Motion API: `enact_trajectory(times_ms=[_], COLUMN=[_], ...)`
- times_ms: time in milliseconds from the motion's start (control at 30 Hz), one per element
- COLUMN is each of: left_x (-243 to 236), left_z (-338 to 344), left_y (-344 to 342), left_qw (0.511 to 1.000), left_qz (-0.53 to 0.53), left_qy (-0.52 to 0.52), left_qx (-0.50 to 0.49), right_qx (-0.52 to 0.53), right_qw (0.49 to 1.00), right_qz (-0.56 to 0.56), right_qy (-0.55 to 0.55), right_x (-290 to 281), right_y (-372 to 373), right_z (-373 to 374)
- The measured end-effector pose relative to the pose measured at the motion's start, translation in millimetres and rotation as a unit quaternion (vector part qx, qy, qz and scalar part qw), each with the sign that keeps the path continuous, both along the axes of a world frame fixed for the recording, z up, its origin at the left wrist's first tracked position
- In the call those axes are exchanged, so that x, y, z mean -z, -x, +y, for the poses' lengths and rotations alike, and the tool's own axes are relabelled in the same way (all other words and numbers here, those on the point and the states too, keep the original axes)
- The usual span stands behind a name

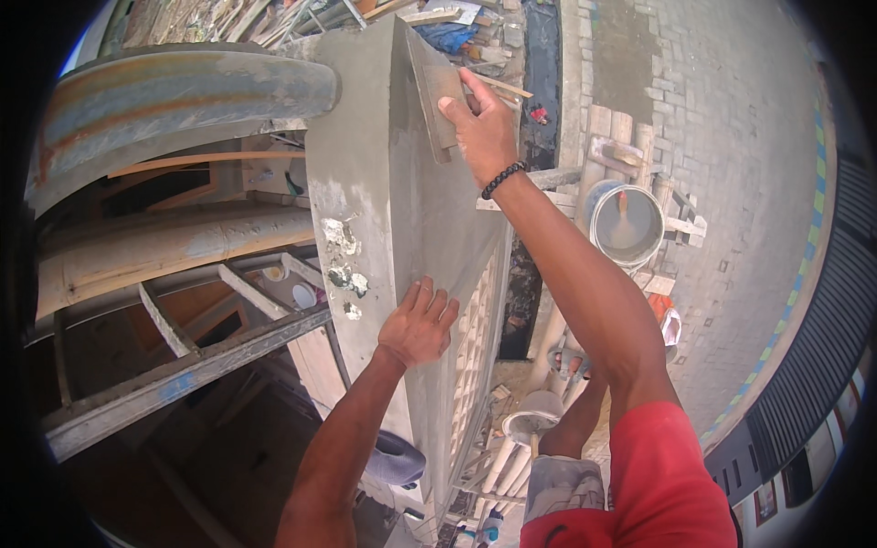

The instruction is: The person smooths a vertical concrete surface using a trowel and a bucket of water. They repeatedly dip the trowel into the water and apply it to the surface to achieve a smooth finish.

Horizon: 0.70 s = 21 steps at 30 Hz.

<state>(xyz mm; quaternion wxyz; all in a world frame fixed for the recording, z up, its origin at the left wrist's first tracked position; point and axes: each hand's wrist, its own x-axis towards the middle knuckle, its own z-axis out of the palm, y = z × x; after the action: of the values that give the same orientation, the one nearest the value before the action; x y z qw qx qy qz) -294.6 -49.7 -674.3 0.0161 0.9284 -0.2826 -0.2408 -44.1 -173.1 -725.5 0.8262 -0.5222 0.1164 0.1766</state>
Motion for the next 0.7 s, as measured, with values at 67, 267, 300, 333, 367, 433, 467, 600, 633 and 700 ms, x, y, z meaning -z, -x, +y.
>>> enact_trajectory(times_ms=[67, 267, 300, 333, 367, 433, 467, 600, 633, 700], left_x=[-1, 2, 3, 1, -1, 3, 4, 2, 2, 1], left_z=[1, -1, -1, 1, 3, 3, 4, 0, 0, 0], left_y=[0, -2, -1, -1, 1, 5, 6, 2, 1, -1], left_qw=[1.0, 1.0, 1.0, 1.0, 1.0, 1.0, 1.0, 1.0, 1.0, 1.0], left_qz=[0.001, -0.004, -0.001, 0.001, -0.002, -0.003, -0.002, 0.005, 0.002, 0.002], left_qy=[-0.002, 0.012, 0.011, 0.009, -0.006, -0.02, -0.024, -0.017, -0.019, -0.022], left_qx=[0.001, 0.012, 0.008, 0.005, 0.007, 0.014, 0.014, 0.013, 0.016, 0.017], right_qx=[0.018, 0.033, 0.027, -0.001, -0.028, -0.046, -0.04, 0.027, 0.031, 0.037], right_qw=[1.0, 0.994, 0.993, 0.994, 0.993, 0.993, 0.995, 0.996, 0.997, 0.999], right_qz=[-0.008, -0.052, -0.051, -0.047, -0.045, -0.036, -0.031, -0.057, -0.05, -0.037], right_qy=[0.015, 0.092, 0.1, 0.103, 0.102, 0.098, 0.089, 0.07, 0.049, 0.006], right_x=[-4, 15, 15, 12, 7, 11, 14, 20, 15, 6], right_y=[-5, 9, 22, 37, 53, 59, 57, 9, -6, -25], right_z=[8, 24, 26, 22, 13, -6, -13, -13, -9, 1])
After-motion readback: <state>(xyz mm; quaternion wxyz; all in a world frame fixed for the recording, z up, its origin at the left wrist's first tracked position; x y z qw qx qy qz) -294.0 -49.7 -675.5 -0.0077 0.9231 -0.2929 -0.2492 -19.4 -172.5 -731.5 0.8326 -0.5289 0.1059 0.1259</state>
